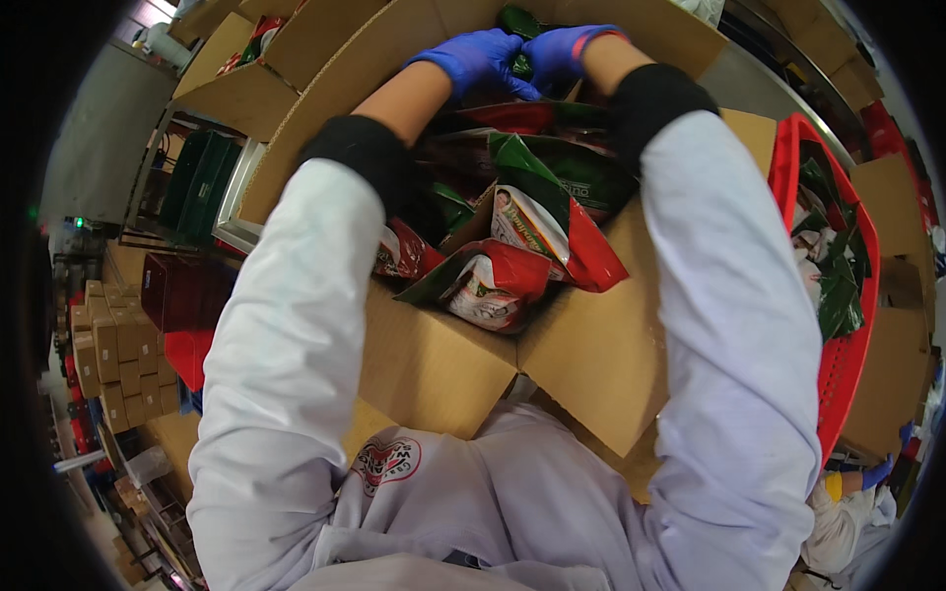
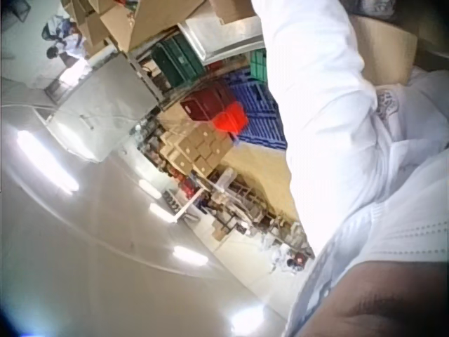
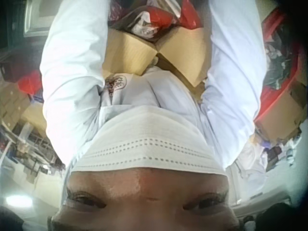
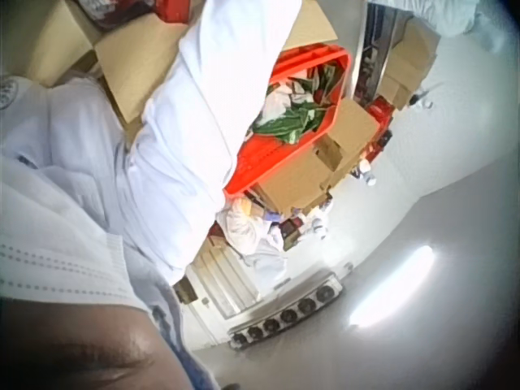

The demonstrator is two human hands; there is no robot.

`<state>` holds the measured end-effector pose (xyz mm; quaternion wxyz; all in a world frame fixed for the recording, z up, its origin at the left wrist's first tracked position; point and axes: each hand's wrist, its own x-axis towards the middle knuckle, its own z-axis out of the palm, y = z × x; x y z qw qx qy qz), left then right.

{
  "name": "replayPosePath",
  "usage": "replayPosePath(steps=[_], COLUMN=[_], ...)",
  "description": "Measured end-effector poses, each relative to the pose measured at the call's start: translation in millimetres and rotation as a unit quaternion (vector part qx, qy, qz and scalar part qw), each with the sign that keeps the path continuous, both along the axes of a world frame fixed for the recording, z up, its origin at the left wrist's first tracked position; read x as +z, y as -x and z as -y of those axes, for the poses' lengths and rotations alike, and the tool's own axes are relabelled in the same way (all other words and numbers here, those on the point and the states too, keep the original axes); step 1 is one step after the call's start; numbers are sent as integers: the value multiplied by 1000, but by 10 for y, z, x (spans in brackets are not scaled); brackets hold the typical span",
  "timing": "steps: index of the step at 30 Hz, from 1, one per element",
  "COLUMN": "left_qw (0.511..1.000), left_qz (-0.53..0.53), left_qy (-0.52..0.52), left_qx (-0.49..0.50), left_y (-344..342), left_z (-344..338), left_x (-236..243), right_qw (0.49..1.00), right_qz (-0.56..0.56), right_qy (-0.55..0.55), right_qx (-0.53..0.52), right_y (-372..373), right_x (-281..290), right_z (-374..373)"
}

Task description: The person packs vacuum-sealed fish packages from a red basket into a cardboard box. They place the packages one by one, then close the box flaps. The person repeats the process with another basket of fish packages.

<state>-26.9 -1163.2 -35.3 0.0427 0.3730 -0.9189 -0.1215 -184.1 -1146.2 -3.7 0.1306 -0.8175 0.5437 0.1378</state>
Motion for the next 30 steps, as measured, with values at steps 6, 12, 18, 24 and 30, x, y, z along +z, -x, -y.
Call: replayPosePath(steps=[6, 12, 18, 24, 30], left_qw=[993, 988, 990, 875, 689], left_qz=[-42, 30, 8, -460, -471], left_qy=[109, 150, -19, 100, 195], left_qx=[-16, -7, 138, 112, 516], left_y=[-403, -458, -313, -859, -2454], left_z=[-380, -305, -487, -2355, -3716], left_x=[354, -69, 359, 621, -1156], right_qw=[954, 943, 876, 631, 612], right_qz=[269, 270, 405, 702, 667], right_qy=[121, 184, 222, 247, 332], right_qx=[-55, -60, -135, -219, -266], right_y=[1253, 1252, 1096, 646, 174], right_x=[640, 1233, 1249, 204, -929], right_z=[-468, -1886, -3588, -4471, -4022])
